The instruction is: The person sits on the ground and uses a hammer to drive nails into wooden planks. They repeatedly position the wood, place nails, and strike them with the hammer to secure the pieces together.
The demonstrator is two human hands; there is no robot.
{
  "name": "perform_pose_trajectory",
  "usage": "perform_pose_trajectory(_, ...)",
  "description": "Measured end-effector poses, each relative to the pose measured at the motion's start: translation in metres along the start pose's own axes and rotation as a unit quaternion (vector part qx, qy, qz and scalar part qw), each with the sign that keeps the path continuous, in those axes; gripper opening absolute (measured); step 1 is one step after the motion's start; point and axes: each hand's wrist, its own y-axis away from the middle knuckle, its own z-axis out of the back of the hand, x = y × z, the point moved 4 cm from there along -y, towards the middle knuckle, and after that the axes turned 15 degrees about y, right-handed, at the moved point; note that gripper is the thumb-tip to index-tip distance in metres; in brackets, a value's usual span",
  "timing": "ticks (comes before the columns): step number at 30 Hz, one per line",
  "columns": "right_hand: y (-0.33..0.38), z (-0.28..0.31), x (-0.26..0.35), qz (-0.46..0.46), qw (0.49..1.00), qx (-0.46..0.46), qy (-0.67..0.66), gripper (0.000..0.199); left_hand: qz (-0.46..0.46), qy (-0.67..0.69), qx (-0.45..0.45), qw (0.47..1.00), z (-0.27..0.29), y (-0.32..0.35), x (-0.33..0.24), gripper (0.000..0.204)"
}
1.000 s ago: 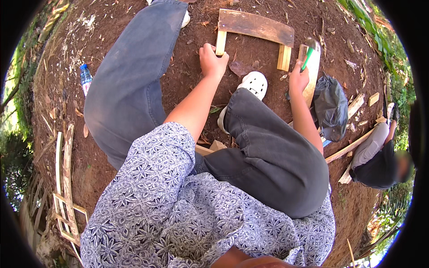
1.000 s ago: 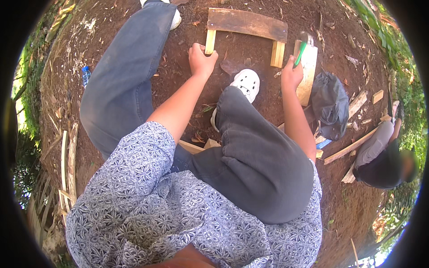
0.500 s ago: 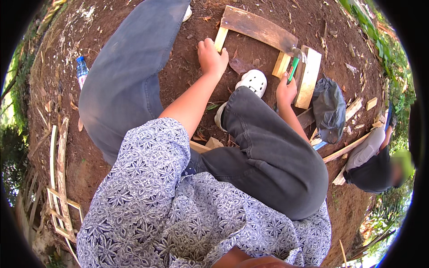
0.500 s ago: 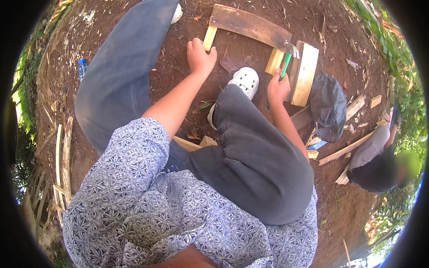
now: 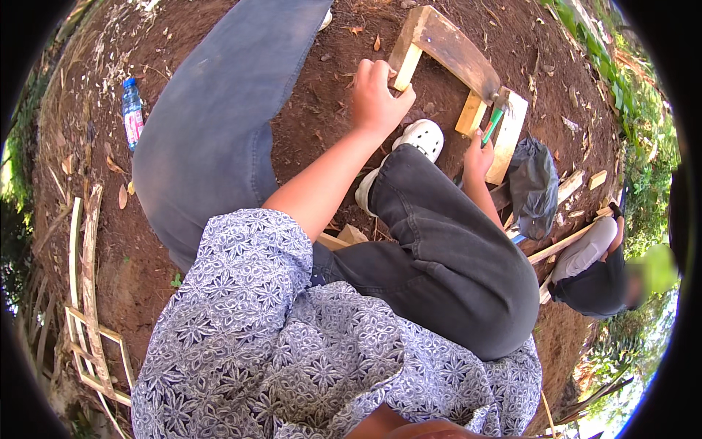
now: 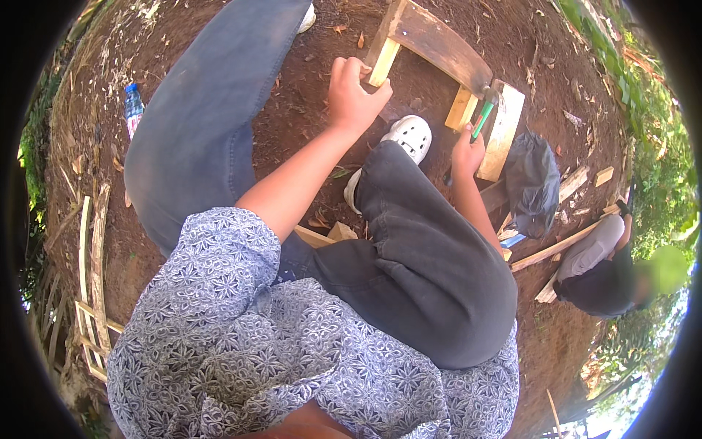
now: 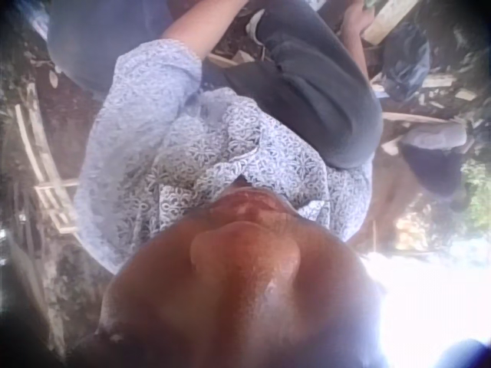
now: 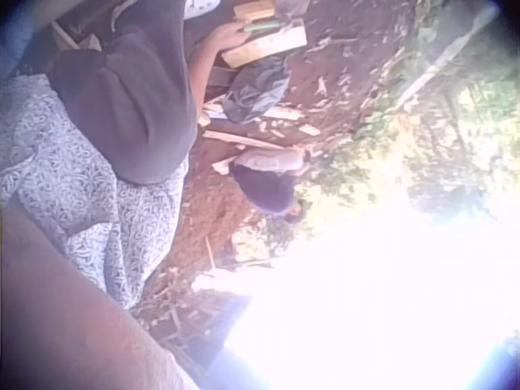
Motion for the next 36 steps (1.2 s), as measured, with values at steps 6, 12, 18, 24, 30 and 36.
perform_pose_trajectory(6,0.007,0.003,0.009,0.131,0.984,-0.071,0.101,0.034,0.035,-0.125,0.001,0.991,0.007,-0.004,0.051,0.035)
perform_pose_trajectory(12,0.043,-0.007,0.111,0.188,0.974,0.125,0.025,0.030,0.092,-0.165,0.017,0.982,0.003,-0.002,0.072,0.035)
perform_pose_trajectory(18,0.095,0.032,0.241,0.398,0.910,0.041,-0.112,0.023,0.098,-0.184,0.015,0.978,0.007,0.000,0.076,0.036)
perform_pose_trajectory(24,0.063,-0.057,0.177,0.367,0.871,0.167,0.282,0.024,0.112,-0.185,0.028,0.976,-0.009,-0.007,0.065,0.036)
perform_pose_trajectory(30,0.097,0.018,0.271,0.450,0.877,0.058,-0.157,0.023,0.127,-0.167,0.007,0.978,0.004,-0.001,0.074,0.035)
perform_pose_trajectory(36,0.045,-0.055,0.182,0.384,0.868,0.150,0.277,0.027,0.102,-0.165,0.013,0.981,-0.009,-0.015,0.064,0.035)
